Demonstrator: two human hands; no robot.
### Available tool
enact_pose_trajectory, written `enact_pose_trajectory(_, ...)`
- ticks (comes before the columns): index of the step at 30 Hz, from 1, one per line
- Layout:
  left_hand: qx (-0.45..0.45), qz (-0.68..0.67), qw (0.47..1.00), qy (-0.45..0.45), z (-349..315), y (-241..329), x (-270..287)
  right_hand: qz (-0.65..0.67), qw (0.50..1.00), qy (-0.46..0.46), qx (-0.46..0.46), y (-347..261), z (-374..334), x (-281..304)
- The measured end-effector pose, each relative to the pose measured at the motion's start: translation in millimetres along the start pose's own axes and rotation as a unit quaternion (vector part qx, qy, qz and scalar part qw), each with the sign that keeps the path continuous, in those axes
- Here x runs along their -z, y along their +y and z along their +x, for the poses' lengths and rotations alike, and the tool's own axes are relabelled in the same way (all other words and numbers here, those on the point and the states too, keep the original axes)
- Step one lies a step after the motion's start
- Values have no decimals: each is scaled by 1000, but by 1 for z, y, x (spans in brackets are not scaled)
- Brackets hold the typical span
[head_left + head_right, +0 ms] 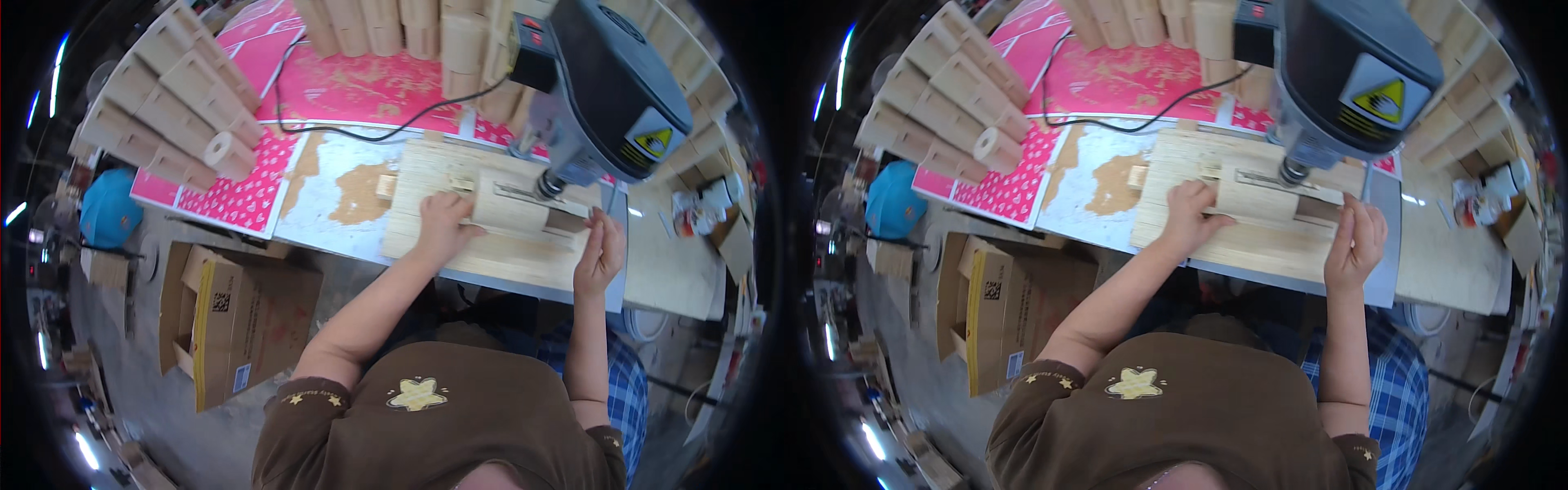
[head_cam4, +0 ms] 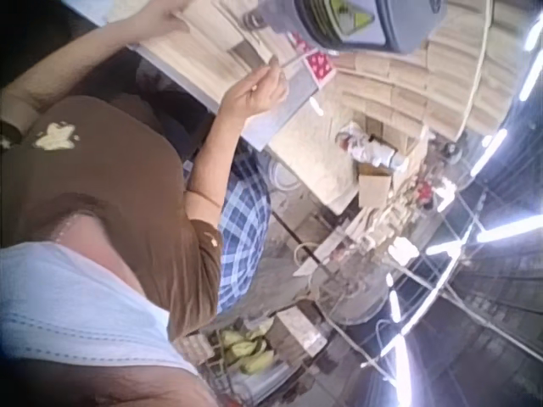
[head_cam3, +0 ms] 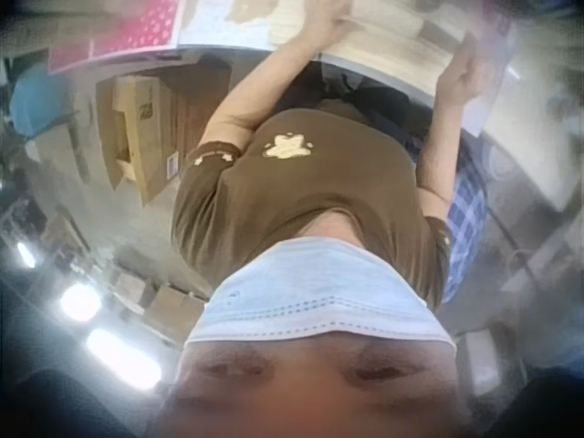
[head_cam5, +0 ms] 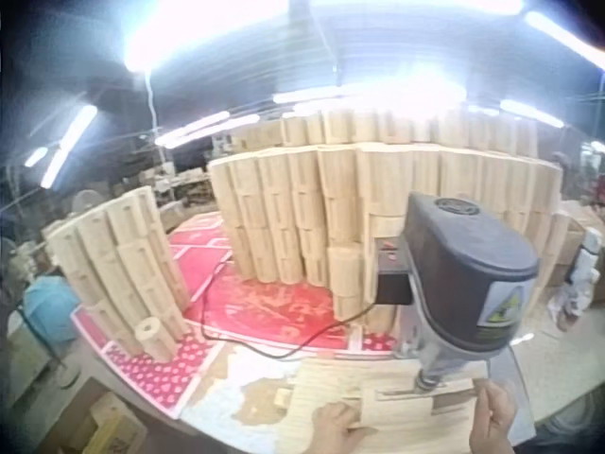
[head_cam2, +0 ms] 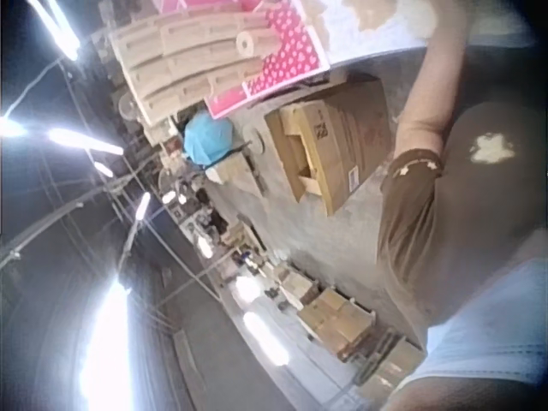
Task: Drilling holes into cylindrical wood pieces using a bench-top drill press.
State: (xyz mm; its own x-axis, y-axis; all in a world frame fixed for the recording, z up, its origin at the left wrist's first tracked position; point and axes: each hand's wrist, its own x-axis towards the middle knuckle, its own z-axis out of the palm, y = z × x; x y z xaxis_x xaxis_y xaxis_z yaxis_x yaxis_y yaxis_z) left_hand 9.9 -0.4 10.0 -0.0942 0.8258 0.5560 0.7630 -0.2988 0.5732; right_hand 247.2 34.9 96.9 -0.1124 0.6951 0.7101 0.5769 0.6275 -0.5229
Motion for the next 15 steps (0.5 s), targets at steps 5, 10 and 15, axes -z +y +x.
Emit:
enact_pose_trajectory(5, 70, -14, 996, -52, -5, 1, 6, -23, 998, 12, 63, 0, 2, -3)
enact_pose_trajectory(10, 36, -2, 999, -36, -6, -5, 3, 58, 997, 43, -35, -48, 77, 40)
enact_pose_trajectory(15, 27, 16, 997, -65, 5, 13, -20, -42, 970, 29, 239, 31, 213, 12)
